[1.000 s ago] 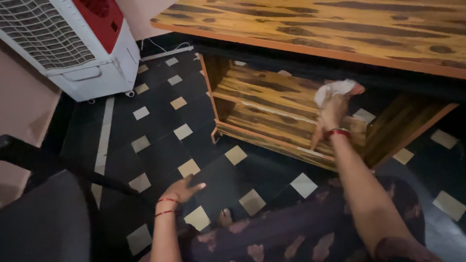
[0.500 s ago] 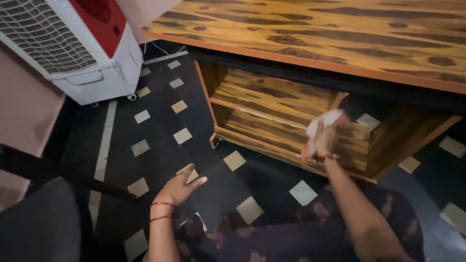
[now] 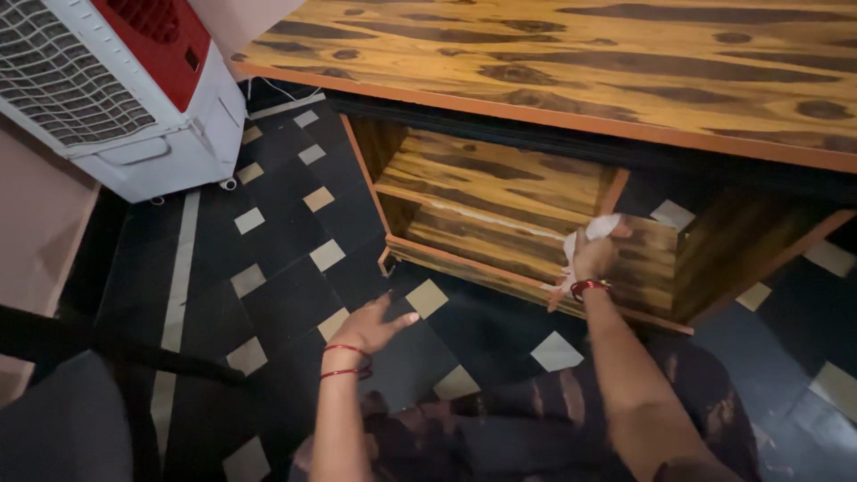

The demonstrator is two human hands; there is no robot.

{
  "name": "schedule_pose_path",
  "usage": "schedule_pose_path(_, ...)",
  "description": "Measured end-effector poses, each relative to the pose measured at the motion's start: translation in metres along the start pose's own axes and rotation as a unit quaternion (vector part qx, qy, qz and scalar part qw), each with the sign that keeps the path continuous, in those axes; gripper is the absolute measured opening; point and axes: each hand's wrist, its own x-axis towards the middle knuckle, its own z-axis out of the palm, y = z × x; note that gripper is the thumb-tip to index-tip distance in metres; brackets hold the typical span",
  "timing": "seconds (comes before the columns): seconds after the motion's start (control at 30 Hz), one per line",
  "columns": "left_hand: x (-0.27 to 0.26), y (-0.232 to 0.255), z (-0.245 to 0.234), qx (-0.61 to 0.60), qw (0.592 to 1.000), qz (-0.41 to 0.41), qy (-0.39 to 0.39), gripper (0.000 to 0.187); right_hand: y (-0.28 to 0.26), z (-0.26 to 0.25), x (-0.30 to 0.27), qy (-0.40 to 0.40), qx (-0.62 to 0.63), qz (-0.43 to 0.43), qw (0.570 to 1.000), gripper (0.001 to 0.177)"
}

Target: The person wipes down the top, sides, and internal shelves of a wooden stand using a cloth.

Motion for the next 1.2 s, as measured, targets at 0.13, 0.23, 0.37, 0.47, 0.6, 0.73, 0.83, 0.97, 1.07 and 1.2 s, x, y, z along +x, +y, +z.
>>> schedule_pose_path(0.13, 0.010, 0.013, -0.004, 0.023, 0.999, -0.033, -0.025, 0.099, -0.001, 0.002, 0.004, -0.030, -0.045, -0.015, 0.998, 0.057)
schedule_pose_path(0.23, 0.012, 0.023, -0.004, 0.035, 0.998, -0.033, -0.033, 0.097, -0.019, -0.009, 0.007, -0.001, 0.160, 0.058, 0.985, 0.043)
schedule_pose_path(0.37, 0.013, 0.036, -0.008, 0.024, 0.999, -0.018, -0.034, 0.094, -0.066, -0.051, 0.033, 0.039, 0.195, 0.002, 0.980, 0.045)
schedule_pose_path(0.47, 0.015, 0.044, -0.006, 0.021, 0.998, -0.040, -0.052, 0.096, -0.083, -0.059, 0.046, 0.079, 0.175, -0.052, 0.980, 0.047)
schedule_pose_path(0.6, 0.018, 0.047, 0.002, 0.036, 0.997, -0.038, -0.054, 0.100, -0.055, -0.013, 0.038, 0.094, 0.056, 0.029, 0.994, 0.037)
schedule_pose_path(0.73, 0.025, 0.041, 0.010, 0.035, 0.999, -0.008, -0.036, 0.096, -0.014, 0.022, 0.012, 0.062, 0.021, 0.095, 0.993, 0.039)
schedule_pose_path(0.83, 0.028, 0.036, 0.013, 0.030, 0.999, -0.012, -0.041, 0.096, 0.004, 0.022, -0.002, -0.022, -0.107, 0.074, 0.991, 0.059)
schedule_pose_path(0.97, 0.031, 0.034, 0.002, 0.033, 0.997, -0.056, -0.032, 0.091, 0.007, 0.019, -0.013, -0.045, -0.068, 0.014, 0.997, 0.056)
schedule_pose_path(1.07, 0.031, 0.031, -0.007, 0.047, 0.992, -0.114, -0.011, 0.084, 0.009, 0.015, -0.034, -0.064, -0.054, -0.013, 0.996, 0.043)
schedule_pose_path(1.2, 0.034, 0.021, -0.017, 0.081, 0.981, -0.177, -0.019, 0.083, 0.002, 0.010, -0.090, 0.066, -0.001, -0.170, 0.983, 0.036)
